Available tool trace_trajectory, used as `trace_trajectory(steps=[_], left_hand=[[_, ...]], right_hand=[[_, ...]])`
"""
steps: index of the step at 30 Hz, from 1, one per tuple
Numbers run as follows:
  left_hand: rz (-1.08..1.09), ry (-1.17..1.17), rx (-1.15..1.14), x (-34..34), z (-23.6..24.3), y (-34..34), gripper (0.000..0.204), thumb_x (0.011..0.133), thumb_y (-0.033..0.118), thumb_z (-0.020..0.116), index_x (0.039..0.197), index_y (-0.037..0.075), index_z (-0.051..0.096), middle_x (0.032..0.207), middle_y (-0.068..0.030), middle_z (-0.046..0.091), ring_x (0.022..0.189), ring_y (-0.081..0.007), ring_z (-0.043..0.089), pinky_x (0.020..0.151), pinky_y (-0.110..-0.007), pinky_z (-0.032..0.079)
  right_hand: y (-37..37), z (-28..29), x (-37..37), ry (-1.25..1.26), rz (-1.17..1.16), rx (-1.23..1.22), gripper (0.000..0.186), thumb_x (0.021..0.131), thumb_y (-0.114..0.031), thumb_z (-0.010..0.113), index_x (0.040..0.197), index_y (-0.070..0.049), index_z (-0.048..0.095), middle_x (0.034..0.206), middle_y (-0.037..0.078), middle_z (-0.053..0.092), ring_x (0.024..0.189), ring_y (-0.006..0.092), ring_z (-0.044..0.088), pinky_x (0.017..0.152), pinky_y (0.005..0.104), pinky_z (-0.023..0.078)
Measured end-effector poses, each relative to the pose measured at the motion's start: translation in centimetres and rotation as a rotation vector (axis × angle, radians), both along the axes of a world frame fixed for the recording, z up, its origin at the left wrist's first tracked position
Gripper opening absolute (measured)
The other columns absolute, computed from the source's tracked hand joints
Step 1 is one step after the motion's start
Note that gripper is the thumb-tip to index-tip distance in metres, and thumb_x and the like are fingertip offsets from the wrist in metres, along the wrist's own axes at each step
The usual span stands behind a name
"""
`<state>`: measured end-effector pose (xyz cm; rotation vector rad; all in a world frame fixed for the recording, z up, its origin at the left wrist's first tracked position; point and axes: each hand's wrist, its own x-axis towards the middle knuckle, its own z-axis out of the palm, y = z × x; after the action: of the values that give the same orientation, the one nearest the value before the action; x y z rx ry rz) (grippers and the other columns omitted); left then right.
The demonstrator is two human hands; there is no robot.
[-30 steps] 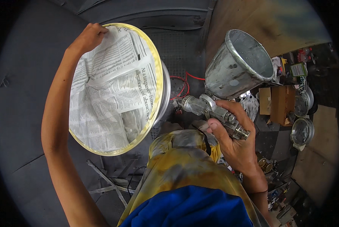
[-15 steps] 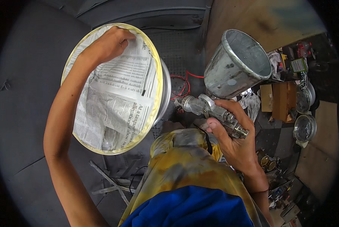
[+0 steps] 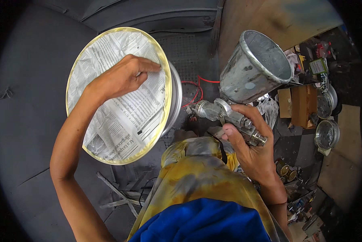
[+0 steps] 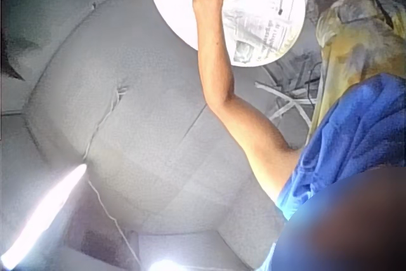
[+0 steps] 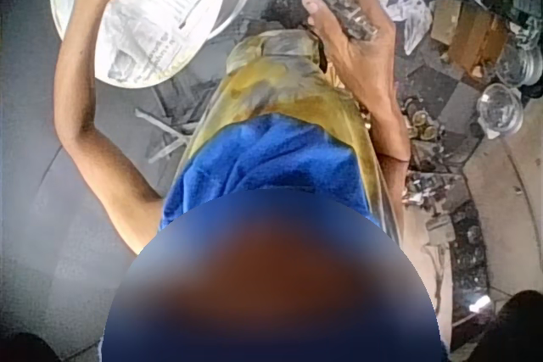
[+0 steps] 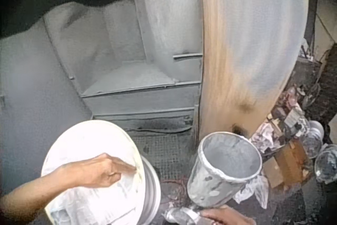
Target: Apply paint to a wheel rim using a spray gun and then cleaning the spray gun.
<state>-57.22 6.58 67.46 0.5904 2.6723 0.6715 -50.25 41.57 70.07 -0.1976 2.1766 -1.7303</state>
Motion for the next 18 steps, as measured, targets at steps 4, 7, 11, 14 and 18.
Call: trace_trajectory(steps=[4,7,11,14,18], left_hand=[[0.041,-0.070,0.060,1.8,1.0,1.4,0.046,0.080,-0.013,0.054,0.121,-0.003,0.075,0.126,-0.0213,0.073,0.117,-0.0380,0.071,0.107,-0.043,0.054],[0.091,-0.046,0.028,3.6,1.3,2.2,0.041,0.082,-0.013,0.057,0.117,-0.004,0.075,0.122,-0.0215,0.074,0.114,-0.0382,0.071,0.105,-0.044,0.054],[0.174,-0.083,-0.070,6.3,2.1,3.2,0.036,0.083,-0.014,0.060,0.115,-0.006,0.074,0.120,-0.0215,0.073,0.114,-0.0388,0.069,0.102,-0.044,0.054],[0.224,-0.008,-0.144,7.2,2.0,4.0,0.038,0.083,-0.015,0.062,0.119,-0.006,0.072,0.123,-0.0210,0.069,0.114,-0.0391,0.067,0.101,-0.043,0.054],[0.270,0.067,-0.091,7.3,1.4,4.6,0.038,0.083,-0.015,0.062,0.118,-0.007,0.072,0.120,-0.0212,0.069,0.113,-0.0393,0.067,0.099,-0.043,0.055]], right_hand=[[1.1,0.4,-0.7,0.026,-0.019,-0.020,0.036,0.093,-0.010,0.080,0.123,0.001,0.064,0.098,0.012,0.066,0.086,0.0194,0.064,0.079,0.0318,0.051],[2.3,0.6,-1.1,0.065,-0.037,0.006,0.036,0.093,-0.010,0.080,0.123,0.000,0.064,0.098,0.013,0.066,0.087,0.0197,0.064,0.079,0.0317,0.052],[3.5,1.3,-1.0,0.081,0.059,0.082,0.036,0.092,-0.010,0.080,0.123,0.001,0.065,0.100,0.013,0.067,0.088,0.0201,0.066,0.080,0.0318,0.052],[3.6,1.4,-0.7,-0.017,0.161,0.017,0.036,0.093,-0.010,0.080,0.123,0.002,0.065,0.102,0.013,0.069,0.089,0.0192,0.067,0.080,0.0316,0.053],[3.1,1.2,-0.9,-0.062,0.159,0.019,0.035,0.093,-0.009,0.079,0.123,0.001,0.065,0.101,0.013,0.069,0.089,0.0184,0.067,0.080,0.0315,0.053]])
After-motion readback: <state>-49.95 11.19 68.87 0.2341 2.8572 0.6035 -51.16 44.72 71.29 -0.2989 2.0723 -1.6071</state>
